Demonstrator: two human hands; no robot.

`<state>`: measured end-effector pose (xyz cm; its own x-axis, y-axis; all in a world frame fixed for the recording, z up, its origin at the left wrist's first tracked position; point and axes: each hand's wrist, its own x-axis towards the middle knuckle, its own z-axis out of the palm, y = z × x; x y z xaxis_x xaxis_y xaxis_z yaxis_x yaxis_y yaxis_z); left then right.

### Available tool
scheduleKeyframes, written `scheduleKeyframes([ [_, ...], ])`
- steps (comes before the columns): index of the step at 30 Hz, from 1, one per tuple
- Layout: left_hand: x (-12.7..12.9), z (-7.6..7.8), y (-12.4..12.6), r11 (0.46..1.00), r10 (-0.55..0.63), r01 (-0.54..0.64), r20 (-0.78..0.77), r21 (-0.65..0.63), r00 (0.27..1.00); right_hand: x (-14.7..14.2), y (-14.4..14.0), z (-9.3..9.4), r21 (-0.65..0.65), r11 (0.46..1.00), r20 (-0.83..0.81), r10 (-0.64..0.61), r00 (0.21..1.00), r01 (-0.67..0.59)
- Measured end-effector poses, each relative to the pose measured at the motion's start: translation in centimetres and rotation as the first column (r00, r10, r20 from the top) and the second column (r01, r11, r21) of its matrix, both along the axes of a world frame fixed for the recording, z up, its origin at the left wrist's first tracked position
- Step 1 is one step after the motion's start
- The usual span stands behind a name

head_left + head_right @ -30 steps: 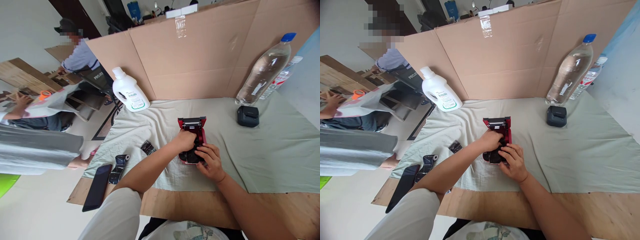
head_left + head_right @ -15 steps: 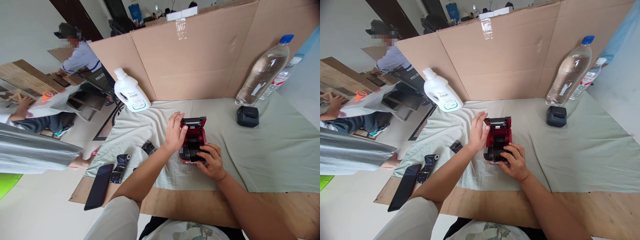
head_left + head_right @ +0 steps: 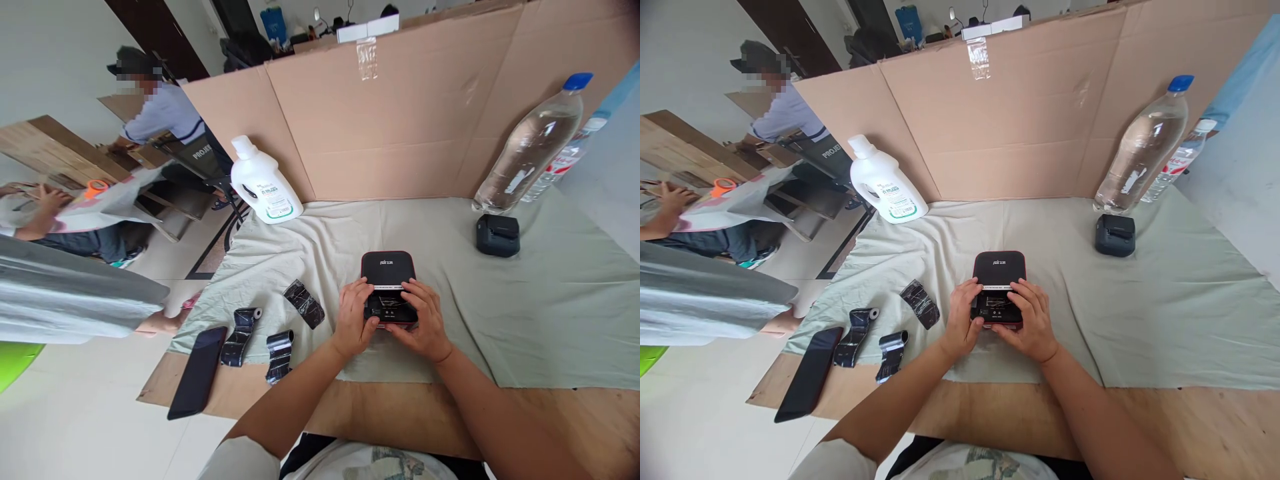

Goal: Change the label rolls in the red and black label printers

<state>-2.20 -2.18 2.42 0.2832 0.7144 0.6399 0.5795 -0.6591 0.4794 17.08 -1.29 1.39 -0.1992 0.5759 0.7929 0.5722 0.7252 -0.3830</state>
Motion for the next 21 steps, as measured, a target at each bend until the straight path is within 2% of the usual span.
scheduleKeyframes([
  [8, 1.0, -2.3, 0.5, 0.983, 0.155, -0.161, 0.075, 0.087, 0.985, 0.3, 0.3, 0.2, -0.005, 0.998, 0.031, -0.055, 0.998, 0.055],
  [15, 1.1, -2.2, 0.4, 0.980, 0.153, -0.161, 0.080, 0.116, 0.985, 0.6, 0.4, 0.2, -0.007, 0.999, 0.014, -0.032, 0.999, 0.032],
  [18, 0.9, -2.0, 0.2, 0.991, 0.115, -0.125, 0.197, 0.041, 0.974, 0.7, 0.4, -0.4, -0.054, 0.997, -0.071, 0.043, 0.997, -0.047],
  [19, 0.7, -2.1, 0.3, 0.989, 0.142, -0.145, 0.260, -0.008, 0.955, 0.7, 0.4, -0.8, -0.079, 0.994, -0.122, 0.063, 0.991, -0.073],
  [21, 0.3, -2.2, 0.7, 0.959, 0.276, -0.229, 0.348, -0.168, 0.896, 0.7, 0.6, -1.9, -0.152, 0.986, -0.253, 0.031, 0.967, -0.071],
])
